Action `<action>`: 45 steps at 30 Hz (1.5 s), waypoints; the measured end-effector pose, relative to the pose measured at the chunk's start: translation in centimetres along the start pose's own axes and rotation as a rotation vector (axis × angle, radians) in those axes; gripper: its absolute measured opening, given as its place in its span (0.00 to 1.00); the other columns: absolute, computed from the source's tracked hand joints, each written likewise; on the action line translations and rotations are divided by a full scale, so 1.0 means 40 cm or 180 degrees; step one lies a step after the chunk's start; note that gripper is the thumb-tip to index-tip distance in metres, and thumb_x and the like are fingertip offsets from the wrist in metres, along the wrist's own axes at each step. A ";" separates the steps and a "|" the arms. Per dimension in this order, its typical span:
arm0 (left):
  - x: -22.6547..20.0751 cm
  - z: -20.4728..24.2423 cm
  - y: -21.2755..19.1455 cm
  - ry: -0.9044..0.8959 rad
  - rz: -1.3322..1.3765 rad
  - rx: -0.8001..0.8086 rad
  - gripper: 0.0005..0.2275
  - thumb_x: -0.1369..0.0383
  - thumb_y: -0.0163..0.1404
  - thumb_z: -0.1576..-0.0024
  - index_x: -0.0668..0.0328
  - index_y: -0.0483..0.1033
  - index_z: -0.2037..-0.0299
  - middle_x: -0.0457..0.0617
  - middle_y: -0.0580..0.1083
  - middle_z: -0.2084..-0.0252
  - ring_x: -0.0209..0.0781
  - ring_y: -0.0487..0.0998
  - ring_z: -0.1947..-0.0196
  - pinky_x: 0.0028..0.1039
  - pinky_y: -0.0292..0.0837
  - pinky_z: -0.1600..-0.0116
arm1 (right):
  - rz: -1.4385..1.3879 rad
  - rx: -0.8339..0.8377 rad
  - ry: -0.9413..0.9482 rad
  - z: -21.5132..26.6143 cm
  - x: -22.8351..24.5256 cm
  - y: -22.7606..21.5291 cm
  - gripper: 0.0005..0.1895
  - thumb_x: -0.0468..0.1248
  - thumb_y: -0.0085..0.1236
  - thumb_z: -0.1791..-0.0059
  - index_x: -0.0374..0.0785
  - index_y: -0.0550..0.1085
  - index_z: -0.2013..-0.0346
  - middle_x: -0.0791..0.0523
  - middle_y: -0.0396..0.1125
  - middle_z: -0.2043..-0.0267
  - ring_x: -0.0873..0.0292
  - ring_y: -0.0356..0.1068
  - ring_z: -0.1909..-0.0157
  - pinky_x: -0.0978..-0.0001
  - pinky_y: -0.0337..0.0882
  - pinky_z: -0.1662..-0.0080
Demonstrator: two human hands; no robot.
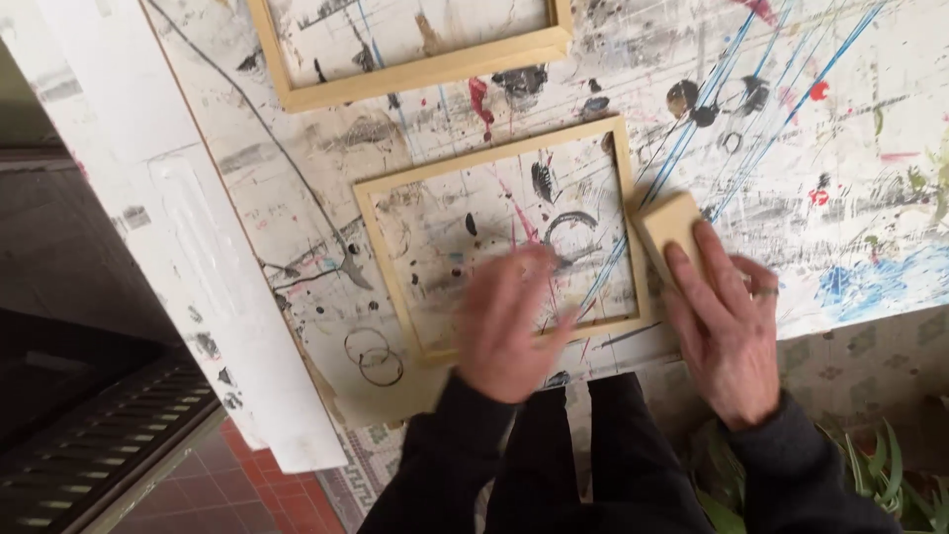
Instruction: The recorder is using a sanding block to smooth the edges and corners of a wooden picture frame.
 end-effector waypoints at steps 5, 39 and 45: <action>-0.069 0.090 0.156 0.0542 0.0194 0.0460 0.24 0.59 0.64 0.48 0.62 0.74 0.44 0.51 0.71 0.49 0.49 0.73 0.51 0.43 0.63 0.44 | 0.0182 -0.0142 -0.0264 -0.160 0.071 0.011 0.28 0.36 0.60 0.45 0.41 0.70 0.30 0.48 0.59 0.23 0.46 0.62 0.36 0.53 0.60 0.36; -0.058 0.102 0.181 0.0439 0.0220 0.0114 0.08 0.64 0.63 0.41 0.53 0.77 0.59 0.44 0.67 0.64 0.44 0.72 0.60 0.37 0.64 0.51 | 0.0100 -0.0230 -0.0300 -0.170 0.132 -0.006 0.21 0.31 0.53 0.42 0.36 0.72 0.32 0.45 0.64 0.26 0.41 0.61 0.38 0.51 0.58 0.34; -0.060 0.102 0.165 0.0495 0.0231 -0.0033 0.08 0.64 0.62 0.44 0.53 0.77 0.62 0.44 0.66 0.65 0.44 0.72 0.60 0.40 0.65 0.48 | 0.0208 -0.0074 -0.0282 0.035 0.043 0.071 0.20 0.34 0.55 0.42 0.35 0.70 0.34 0.44 0.60 0.26 0.47 0.67 0.39 0.49 0.58 0.36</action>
Point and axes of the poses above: each hand's wrist, its own z-axis away from the middle knuckle, its own y-axis out of the palm, x = y × z, the point moved 7 cm from there along -z, towards the middle knuckle
